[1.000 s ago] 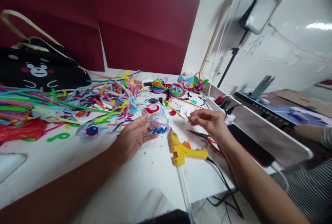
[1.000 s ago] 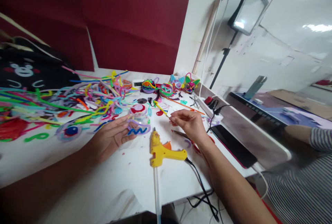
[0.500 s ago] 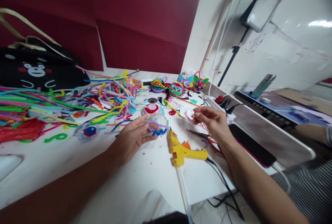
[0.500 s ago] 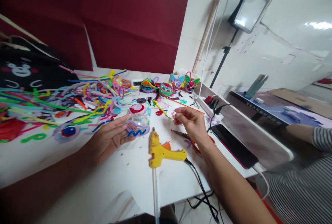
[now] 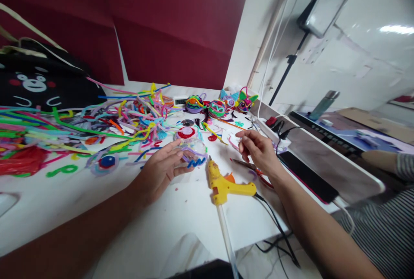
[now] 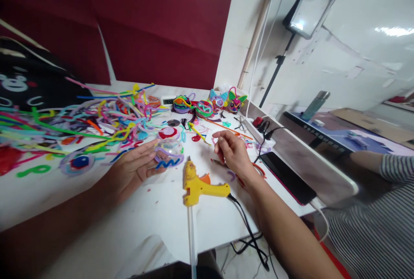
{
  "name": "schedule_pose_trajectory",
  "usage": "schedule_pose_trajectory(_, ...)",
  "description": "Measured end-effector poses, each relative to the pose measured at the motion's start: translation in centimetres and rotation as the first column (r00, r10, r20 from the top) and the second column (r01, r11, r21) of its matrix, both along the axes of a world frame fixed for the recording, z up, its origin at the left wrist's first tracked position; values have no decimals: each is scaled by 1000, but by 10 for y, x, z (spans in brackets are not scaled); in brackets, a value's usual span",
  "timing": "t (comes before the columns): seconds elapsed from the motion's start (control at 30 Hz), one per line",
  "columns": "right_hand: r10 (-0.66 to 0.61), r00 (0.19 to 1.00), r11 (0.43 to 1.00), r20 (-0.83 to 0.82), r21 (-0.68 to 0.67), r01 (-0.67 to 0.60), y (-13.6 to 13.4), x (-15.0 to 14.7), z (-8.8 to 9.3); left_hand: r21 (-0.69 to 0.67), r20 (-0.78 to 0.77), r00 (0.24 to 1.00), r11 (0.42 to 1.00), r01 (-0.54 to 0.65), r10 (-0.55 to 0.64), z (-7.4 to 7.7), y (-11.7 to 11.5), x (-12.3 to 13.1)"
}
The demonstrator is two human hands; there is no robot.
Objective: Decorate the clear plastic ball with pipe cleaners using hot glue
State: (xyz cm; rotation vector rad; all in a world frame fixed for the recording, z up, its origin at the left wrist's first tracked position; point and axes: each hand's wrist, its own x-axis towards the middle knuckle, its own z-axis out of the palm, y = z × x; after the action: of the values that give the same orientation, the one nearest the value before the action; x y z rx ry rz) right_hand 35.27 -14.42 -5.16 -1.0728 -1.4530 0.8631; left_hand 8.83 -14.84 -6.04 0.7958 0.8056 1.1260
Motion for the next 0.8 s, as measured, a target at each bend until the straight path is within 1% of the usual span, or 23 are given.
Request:
schedule_pose_trajectory(0.1,43,997,999,-59,-28,-44,1,0,1,1,-8,1000,1000,-8,8,1,-1,0)
schedule_pose_trajectory(0.2,101,983,995,-151,-10,-104,2,0,1,-7,-22,999,1000,-24,24,4,-3,2)
schedule_pose_trajectory(0.33,108,976,993,-188,-35,-116,1,0,2,-32,-34,998,998,-45,44,9,-5,4)
schedule_pose_trajectory(0.4,90,980,993,-175,-54,-101,0,-1,4,-39,-33,998,998,-49,47,10,-5,5)
schedule_pose_trajectory(0.53,11,994,999,-109,-41,-15,-4,-2,6,-26,-33,999,999,-26,25,8,-5,4)
schedule_pose_trajectory(0.7,-72,992,996,-108,-61,65,-8,-3,8,-22,-10,1000,1000,0,-1,4,-3,2)
schedule_pose_trajectory(0.8,-86,991,996,-104,-44,81,-8,-2,9,-8,0,1000,1000,16,-16,1,-2,0)
